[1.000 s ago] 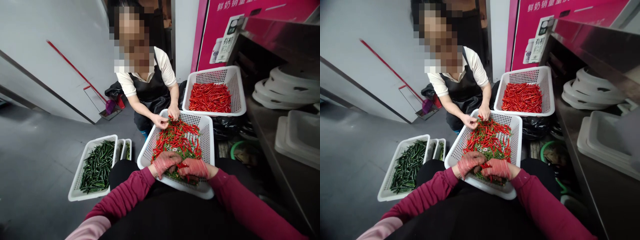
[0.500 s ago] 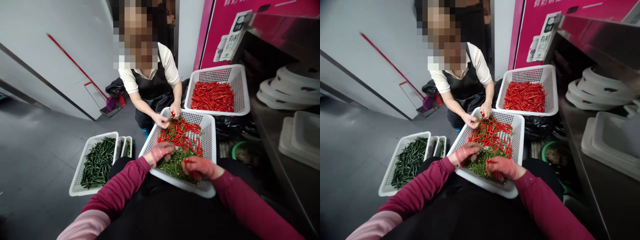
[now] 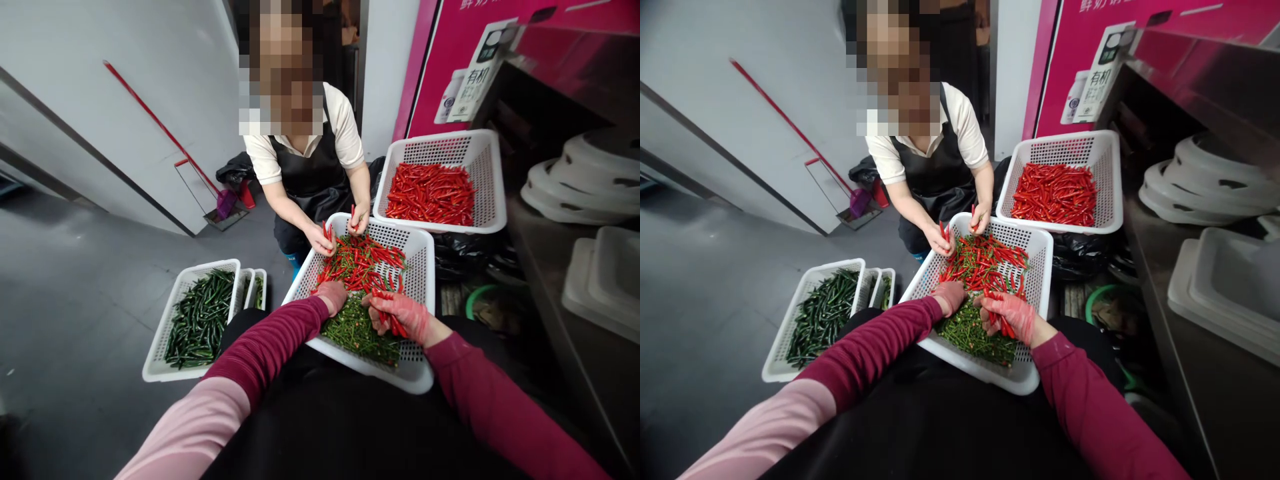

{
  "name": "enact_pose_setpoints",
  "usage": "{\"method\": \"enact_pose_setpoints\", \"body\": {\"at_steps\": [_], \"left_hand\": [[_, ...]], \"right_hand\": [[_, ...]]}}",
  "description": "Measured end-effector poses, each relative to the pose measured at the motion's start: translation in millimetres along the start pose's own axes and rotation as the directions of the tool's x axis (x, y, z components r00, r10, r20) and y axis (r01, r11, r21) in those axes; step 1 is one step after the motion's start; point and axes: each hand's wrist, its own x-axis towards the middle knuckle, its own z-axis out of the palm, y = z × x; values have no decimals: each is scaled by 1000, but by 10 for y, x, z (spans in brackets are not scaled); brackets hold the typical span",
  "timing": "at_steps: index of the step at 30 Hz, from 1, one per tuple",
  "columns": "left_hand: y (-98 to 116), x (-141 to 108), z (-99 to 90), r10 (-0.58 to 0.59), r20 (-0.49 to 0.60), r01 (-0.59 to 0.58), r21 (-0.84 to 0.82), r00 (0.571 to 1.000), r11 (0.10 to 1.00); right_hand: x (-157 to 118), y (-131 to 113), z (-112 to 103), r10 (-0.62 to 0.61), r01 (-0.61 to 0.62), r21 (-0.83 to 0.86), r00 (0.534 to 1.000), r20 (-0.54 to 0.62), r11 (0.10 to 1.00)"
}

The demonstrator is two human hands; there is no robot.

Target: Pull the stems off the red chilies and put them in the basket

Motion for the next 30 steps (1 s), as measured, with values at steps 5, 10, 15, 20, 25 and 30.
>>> {"method": "enact_pose_setpoints", "body": {"at_steps": [5, 10, 15, 20, 25, 30], "left_hand": [[-179, -52, -174, 100, -83, -102, -15, 991, 995], [-326, -203, -349, 209, -259, -249, -132, 943, 960], [-201, -166, -218, -17, -249, 10, -31, 968, 999], [-3, 1, 25, -156, -139, 157, -8, 978, 988], [-3, -14, 16, -130, -133, 133, 8, 982, 991], [-45, -199, -20, 25, -232, -61, -151, 972, 987]], "right_hand": [[41, 49, 32, 55, -54, 20, 995, -79, 998], [154, 132, 13, 97, -91, 58, 990, -107, 994], [200, 158, 31, 45, -33, 60, 975, -219, 998], [149, 125, 108, -16, -7, -90, 968, -252, 996], [185, 150, 47, -25, 0, -89, 959, -284, 996], [287, 203, 24, -74, 27, -127, 919, -387, 992]]}}
